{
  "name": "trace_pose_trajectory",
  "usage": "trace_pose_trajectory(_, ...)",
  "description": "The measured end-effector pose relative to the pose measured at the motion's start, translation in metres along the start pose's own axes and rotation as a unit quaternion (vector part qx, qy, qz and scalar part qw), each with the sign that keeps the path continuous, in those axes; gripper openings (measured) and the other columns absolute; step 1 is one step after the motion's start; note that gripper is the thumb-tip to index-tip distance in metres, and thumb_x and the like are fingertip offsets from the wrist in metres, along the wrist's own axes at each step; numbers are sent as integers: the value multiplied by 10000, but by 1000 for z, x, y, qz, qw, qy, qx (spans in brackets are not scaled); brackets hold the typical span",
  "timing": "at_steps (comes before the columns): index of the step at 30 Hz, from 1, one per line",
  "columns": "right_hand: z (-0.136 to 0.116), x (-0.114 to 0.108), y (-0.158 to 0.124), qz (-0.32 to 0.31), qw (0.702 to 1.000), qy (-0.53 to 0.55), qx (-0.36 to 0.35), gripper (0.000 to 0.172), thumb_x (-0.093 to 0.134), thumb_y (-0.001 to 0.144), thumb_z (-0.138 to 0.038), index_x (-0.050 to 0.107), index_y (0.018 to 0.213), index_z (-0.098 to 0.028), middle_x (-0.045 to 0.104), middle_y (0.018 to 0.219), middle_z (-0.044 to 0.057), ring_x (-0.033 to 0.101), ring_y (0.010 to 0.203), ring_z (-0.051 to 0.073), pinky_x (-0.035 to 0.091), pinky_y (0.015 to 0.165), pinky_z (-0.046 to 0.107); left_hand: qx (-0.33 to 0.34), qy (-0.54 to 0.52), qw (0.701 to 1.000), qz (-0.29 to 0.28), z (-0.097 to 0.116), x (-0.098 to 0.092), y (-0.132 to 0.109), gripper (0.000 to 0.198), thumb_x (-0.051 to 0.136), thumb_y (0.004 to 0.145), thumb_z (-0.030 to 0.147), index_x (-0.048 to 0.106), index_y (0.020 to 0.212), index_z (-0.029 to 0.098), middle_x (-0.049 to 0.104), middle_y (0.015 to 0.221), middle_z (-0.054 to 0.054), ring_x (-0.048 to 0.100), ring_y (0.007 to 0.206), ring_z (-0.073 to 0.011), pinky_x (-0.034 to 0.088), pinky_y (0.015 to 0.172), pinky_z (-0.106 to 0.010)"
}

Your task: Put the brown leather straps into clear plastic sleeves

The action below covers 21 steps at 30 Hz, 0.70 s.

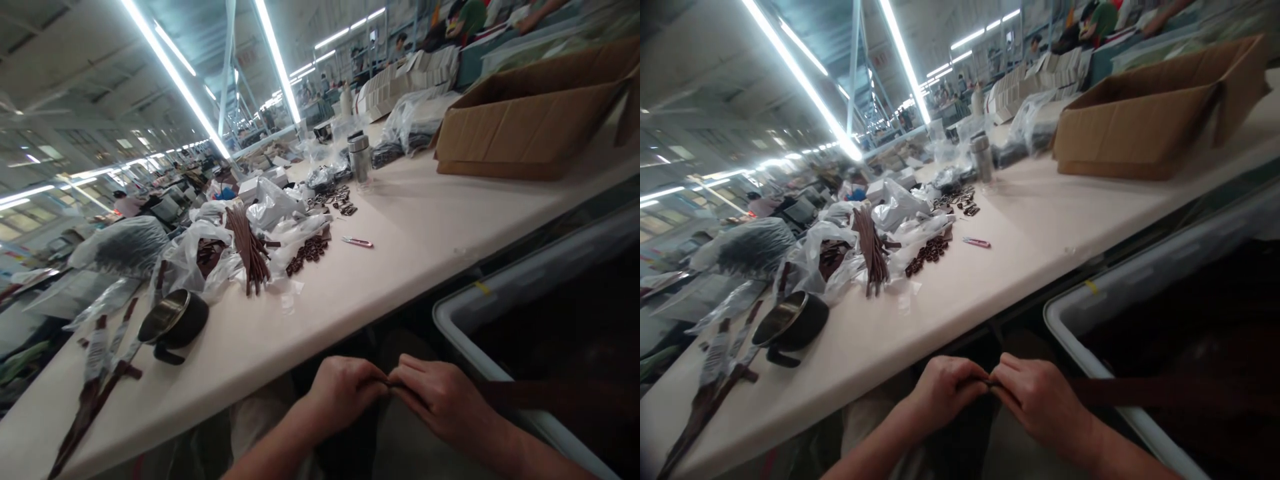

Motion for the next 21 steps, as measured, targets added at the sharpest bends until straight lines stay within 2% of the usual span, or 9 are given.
trace_pose_trajectory(2, 7, -4, 3, 8, 1000, 12, 12, 212, 461, 989, -198, 626, 856, -198, 595, 754, 24, 612, 673, 163, 390, 591, 269, -27, -33, 999, 10, -11, -23, 22, 164, 670, 858, 331, 774, 917, 219, 739, 705, -14, 668, 608, -175, 511, 584, -257)
trace_pose_trajectory(3, 11, -5, 4, 12, 1000, 15, 17, 202, 467, 989, -204, 624, 861, -200, 598, 754, 23, 613, 670, 162, 393, 585, 266, -44, -35, 998, 33, -19, -38, 36, 193, 639, 878, 347, 773, 923, 215, 731, 700, -19, 663, 608, -178, 510, 591, -264)
trace_pose_trajectory(5, 18, -6, 6, 15, 999, 17, 26, 195, 476, 988, -220, 619, 856, -205, 603, 753, 22, 613, 660, 161, 403, 577, 263, -74, 1, 992, 99, -39, -73, 69, 218, 585, 908, 330, 761, 898, 203, 726, 742, -36, 660, 640, -184, 505, 640, -282)
trace_pose_trajectory(7, 24, -5, 6, 14, 999, 13, 33, 199, 480, 988, -231, 617, 845, -207, 609, 752, 21, 618, 655, 163, 415, 577, 264, -117, 89, 975, 168, -62, -105, 101, 149, 623, 880, 288, 749, 880, 210, 727, 843, -42, 655, 724, -178, 493, 746, -289)
trace_pose_trajectory(9, 28, -3, 5, 10, 999, 9, 43, 204, 486, 987, -236, 618, 835, -208, 616, 754, 22, 626, 661, 168, 426, 578, 267, -142, 133, 960, 201, -81, -125, 129, 112, 653, 852, 255, 742, 882, 195, 717, 941, -68, 646, 816, -191, 467, 835, -310)
trace_pose_trajectory(11, 31, -1, 3, 10, 999, 6, 50, 202, 496, 981, -238, 622, 827, -206, 626, 759, 25, 635, 668, 173, 435, 582, 270, -158, 145, 953, 212, -95, -134, 150, 92, 669, 829, 224, 738, 866, 176, 704, 974, -93, 635, 882, -213, 445, 878, -328)
trace_pose_trajectory(14, 33, 1, 2, 18, 999, 4, 49, 186, 507, 965, -225, 626, 823, -202, 639, 762, 29, 643, 669, 172, 446, 586, 267, -172, 140, 951, 216, -105, -134, 165, 60, 671, 798, 160, 730, 797, 173, 704, 962, -102, 625, 930, -234, 425, 898, -334)
trace_pose_trajectory(17, 34, 1, 1, 20, 998, 1, 53, 163, 522, 943, -197, 627, 818, -201, 642, 762, 25, 644, 665, 169, 451, 587, 263, -178, 117, 951, 224, -107, -134, 165, 113, 664, 754, 85, 722, 782, 178, 715, 939, -96, 622, 949, -246, 414, 912, -346)
trace_pose_trajectory(21, 36, 1, 2, 22, 998, 12, 60, 140, 548, 931, -178, 646, 833, -200, 647, 774, 20, 655, 686, 174, 469, 608, 265, -187, 55, 948, 251, -103, -144, 151, 145, 678, 706, 72, 708, 779, 193, 714, 805, -48, 634, 917, -242, 426, 919, -370)
Point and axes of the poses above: each hand's wrist, its own y-axis towards the middle knuckle, its own x-axis out of the palm, z = x × y, the point moved 6 cm from there along y, towards the middle knuckle
